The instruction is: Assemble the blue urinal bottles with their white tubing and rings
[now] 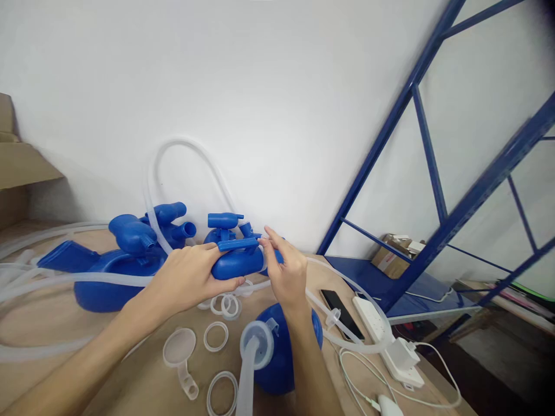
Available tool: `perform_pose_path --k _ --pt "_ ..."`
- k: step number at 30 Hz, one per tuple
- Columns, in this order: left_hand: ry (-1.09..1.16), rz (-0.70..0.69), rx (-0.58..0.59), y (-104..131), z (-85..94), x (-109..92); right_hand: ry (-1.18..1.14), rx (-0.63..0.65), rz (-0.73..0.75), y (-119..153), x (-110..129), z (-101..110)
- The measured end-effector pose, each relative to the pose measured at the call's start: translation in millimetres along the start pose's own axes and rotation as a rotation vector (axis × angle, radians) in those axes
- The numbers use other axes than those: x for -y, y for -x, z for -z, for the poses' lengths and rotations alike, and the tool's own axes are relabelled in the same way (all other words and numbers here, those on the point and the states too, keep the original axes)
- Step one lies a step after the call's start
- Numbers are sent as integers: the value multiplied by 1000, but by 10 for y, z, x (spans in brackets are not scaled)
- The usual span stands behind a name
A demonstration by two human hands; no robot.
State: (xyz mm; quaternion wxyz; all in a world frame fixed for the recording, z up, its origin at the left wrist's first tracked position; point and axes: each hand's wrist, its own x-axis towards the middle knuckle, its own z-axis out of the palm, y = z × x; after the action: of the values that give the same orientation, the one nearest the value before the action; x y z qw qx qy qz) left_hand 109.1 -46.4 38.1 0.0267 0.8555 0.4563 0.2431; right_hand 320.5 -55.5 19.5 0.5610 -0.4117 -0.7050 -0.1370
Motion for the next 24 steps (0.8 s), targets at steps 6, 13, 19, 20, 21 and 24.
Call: perform_pose_path --k 6,13,19,20,21,24 --pt "-90 57 79 -33 -57 -6 72 119 -179 31 -67 -76" --pt "-108 49 64 -48 -109 55 16 217 -190 -5 -109 -105" --pt "-125 15 17 -17 -70 75 -291 178 -295 -13 -123 -147" --pt "-134 16 11 -16 -71 79 -329 170 -314 -12 -127 -158" --pt "-137 15 1 -17 -74 84 -369 164 -336 -12 -130 -167" --pt "-124 11 -48 -22 -90 107 -526 165 -404 -21 -134 -165"
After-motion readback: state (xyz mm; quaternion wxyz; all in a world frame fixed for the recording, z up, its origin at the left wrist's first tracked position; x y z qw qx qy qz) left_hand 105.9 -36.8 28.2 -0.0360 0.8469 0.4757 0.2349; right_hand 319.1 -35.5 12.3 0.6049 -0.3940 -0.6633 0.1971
